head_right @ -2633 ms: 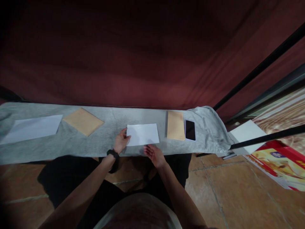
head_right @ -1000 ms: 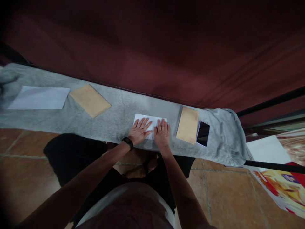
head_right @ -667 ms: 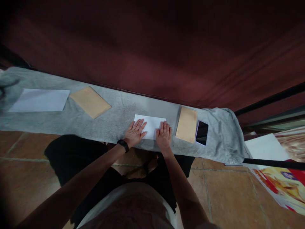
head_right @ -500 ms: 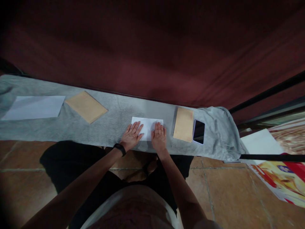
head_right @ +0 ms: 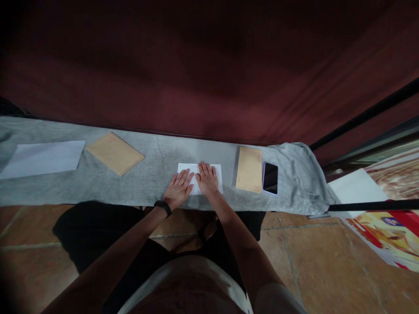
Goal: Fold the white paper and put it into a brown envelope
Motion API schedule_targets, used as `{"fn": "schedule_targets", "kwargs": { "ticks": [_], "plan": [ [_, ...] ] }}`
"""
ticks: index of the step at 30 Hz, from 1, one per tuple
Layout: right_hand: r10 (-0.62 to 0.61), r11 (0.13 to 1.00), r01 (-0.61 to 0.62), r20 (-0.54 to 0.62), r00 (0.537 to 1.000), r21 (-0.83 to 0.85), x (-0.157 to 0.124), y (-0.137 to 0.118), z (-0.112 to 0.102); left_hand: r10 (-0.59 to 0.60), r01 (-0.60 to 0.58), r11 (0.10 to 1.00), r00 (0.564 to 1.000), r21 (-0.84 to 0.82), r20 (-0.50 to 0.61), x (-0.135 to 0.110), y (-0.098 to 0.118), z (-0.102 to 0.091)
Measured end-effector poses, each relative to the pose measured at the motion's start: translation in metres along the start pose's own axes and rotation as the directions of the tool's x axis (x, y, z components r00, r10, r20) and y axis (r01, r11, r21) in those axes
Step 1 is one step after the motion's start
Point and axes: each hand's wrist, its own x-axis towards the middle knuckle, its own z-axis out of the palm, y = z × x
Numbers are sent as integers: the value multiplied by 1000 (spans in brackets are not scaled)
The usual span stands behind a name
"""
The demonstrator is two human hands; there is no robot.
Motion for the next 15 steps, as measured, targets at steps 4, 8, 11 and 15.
{"fn": "schedule_targets", "kwargs": {
  "ticks": [4, 8, 11, 15],
  "plan": [
    [79, 997, -79, -38, 996, 2, -10, -6, 1, -23, 23, 1000, 1000, 6, 13, 1, 3, -1],
    [94, 995, -92, -84, 992, 29, -35, -9, -2, -104, 104, 995, 994, 9, 19, 11, 18, 0],
    [91, 996, -89, -92, 992, 26, -51, -7, -6, -97, 97, 995, 995, -18, 17, 22, 30, 5],
    [109, 994, -110, -120, 987, -6, -62, -5, -8, -60, 60, 997, 998, -47, 5, 36, 34, 13]
  ]
}}
